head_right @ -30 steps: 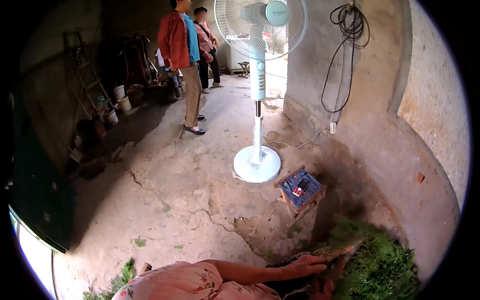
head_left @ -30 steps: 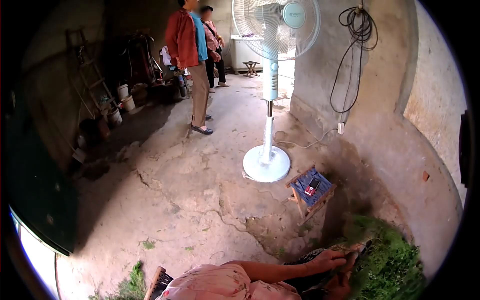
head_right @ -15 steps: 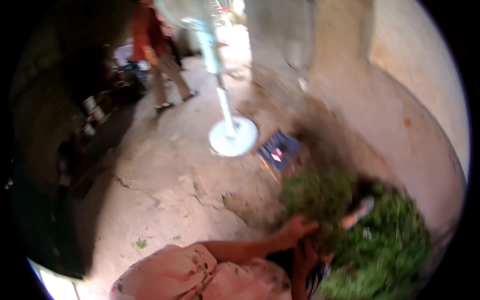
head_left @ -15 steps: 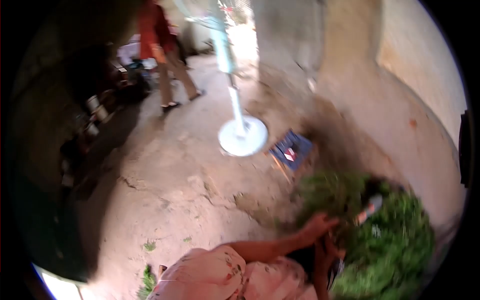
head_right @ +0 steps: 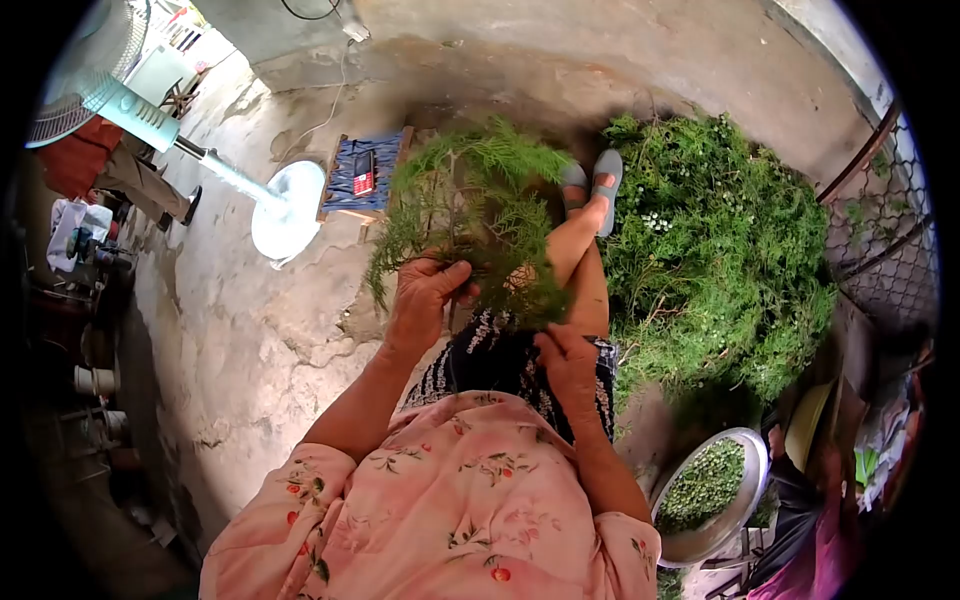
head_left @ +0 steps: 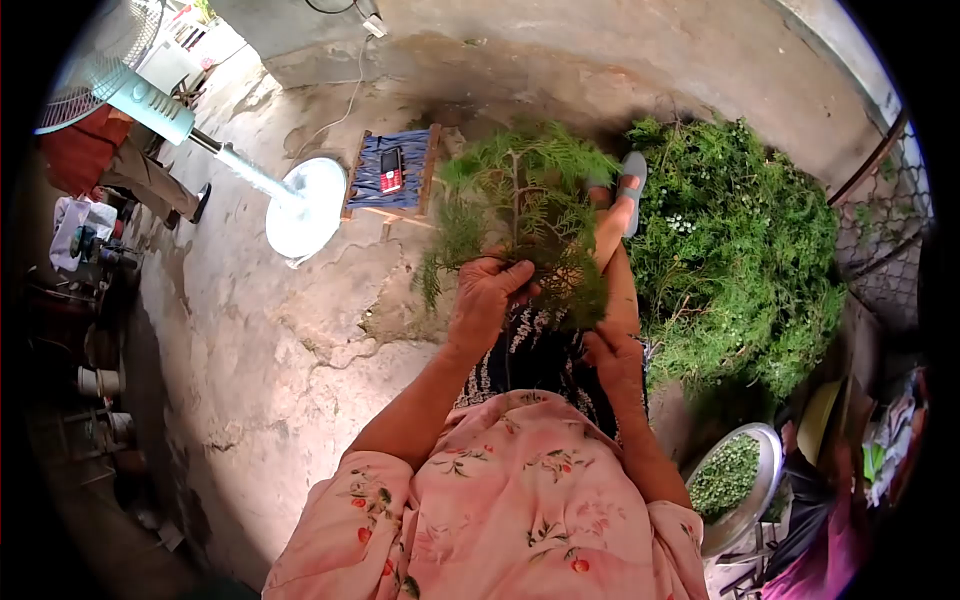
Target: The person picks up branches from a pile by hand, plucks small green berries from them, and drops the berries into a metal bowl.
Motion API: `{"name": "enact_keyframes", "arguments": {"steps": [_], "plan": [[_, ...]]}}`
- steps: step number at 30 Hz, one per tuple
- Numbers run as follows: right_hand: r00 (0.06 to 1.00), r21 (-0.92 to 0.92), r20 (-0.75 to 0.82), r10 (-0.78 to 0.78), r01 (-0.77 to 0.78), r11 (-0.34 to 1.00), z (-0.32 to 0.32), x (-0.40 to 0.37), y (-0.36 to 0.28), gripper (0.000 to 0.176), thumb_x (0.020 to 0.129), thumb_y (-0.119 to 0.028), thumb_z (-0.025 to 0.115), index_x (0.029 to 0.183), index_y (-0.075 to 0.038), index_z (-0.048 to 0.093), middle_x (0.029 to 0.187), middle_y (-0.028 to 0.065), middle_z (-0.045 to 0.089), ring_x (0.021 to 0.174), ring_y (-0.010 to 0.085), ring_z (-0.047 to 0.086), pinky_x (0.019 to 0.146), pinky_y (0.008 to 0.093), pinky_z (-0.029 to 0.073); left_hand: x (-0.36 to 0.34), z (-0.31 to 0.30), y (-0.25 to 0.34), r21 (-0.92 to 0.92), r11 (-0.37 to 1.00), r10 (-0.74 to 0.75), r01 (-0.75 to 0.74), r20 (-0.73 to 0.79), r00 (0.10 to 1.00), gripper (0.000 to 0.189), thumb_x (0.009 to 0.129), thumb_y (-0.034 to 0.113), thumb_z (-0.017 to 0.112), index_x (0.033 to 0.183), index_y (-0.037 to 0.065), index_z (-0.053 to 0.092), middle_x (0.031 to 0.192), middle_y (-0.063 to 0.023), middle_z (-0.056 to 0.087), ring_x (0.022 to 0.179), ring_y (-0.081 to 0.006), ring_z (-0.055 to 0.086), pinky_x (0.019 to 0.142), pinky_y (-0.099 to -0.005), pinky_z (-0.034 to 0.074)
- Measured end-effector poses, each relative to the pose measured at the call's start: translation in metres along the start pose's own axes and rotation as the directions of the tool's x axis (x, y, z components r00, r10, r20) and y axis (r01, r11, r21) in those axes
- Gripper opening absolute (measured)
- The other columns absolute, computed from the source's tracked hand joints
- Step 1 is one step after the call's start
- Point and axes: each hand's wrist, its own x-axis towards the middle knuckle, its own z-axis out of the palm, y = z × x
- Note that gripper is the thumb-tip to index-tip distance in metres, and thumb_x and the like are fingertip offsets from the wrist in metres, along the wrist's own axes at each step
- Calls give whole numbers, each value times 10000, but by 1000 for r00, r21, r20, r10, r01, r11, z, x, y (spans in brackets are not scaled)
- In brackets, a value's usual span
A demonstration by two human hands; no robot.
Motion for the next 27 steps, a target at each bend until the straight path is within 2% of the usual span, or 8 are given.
{"name": "enact_keyframes", "arguments": {"steps": [4,7,9,10,13,16,20,27], "plan": [[994,217,-107,12,12,976,-8,7,-14,121,849,-57,564,925,-4,642,639,-19,549,531,40,484,487,182,387,-5,8,8,105,994,8,-2,-52,999,199,839,62,573,1028,10,611,935,-49,642,692,-88,567,581,-215,430],[997,302,-82,6,19,953,-6,11,-24,155,854,-71,560,950,26,632,661,9,573,525,65,475,478,208,377,1,-3,-14,325,935,176,-140,-85,981,232,831,36,559,1056,14,611,937,-44,646,711,-112,570,597,-231,432],[998,326,-63,18,4,945,-1,13,-39,166,864,-78,541,951,33,629,672,20,576,532,72,485,488,211,386,2,-12,-21,825,325,676,-462,139,724,262,825,44,560,1083,39,609,935,-70,646,761,-160,591,631,-275,453],[999,347,-39,31,-16,938,0,14,-45,180,874,-85,522,953,39,626,683,32,579,540,79,494,498,214,394,-1,-13,-18,823,333,666,-461,142,733,262,825,44,560,1083,39,609,935,-70,646,761,-160,591,631,-275,453],[986,458,134,100,-151,876,1,22,-51,237,879,-111,522,1060,33,570,832,61,601,674,113,570,602,220,449,-9,-14,-4,950,66,615,-304,201,762,300,812,40,548,1104,74,607,956,-89,638,816,-205,604,664,-324,467],[970,648,200,137,-236,724,12,31,-62,301,890,-151,522,1131,30,520,932,89,604,793,161,607,691,270,494,-12,-17,-7,913,-287,617,-288,407,674,433,746,41,535,1175,92,559,1029,-80,618,855,-217,603,708,-365,466],[966,843,246,80,-254,474,19,37,-73,340,888,-195,535,1152,16,498,1052,117,594,918,225,605,802,383,502,-20,-11,-6,863,-341,604,-371,504,617,484,704,42,547,1185,90,547,1066,-80,600,848,-237,596,706,-374,411],[963,878,257,81,-267,397,14,32,-78,210,882,-128,518,1062,-23,543,1047,99,602,931,230,605,788,383,518,-27,-6,-12,827,-389,537,-407,562,629,488,701,60,542,1188,85,543,1075,-83,588,819,-225,581,668,-368,381]]}}
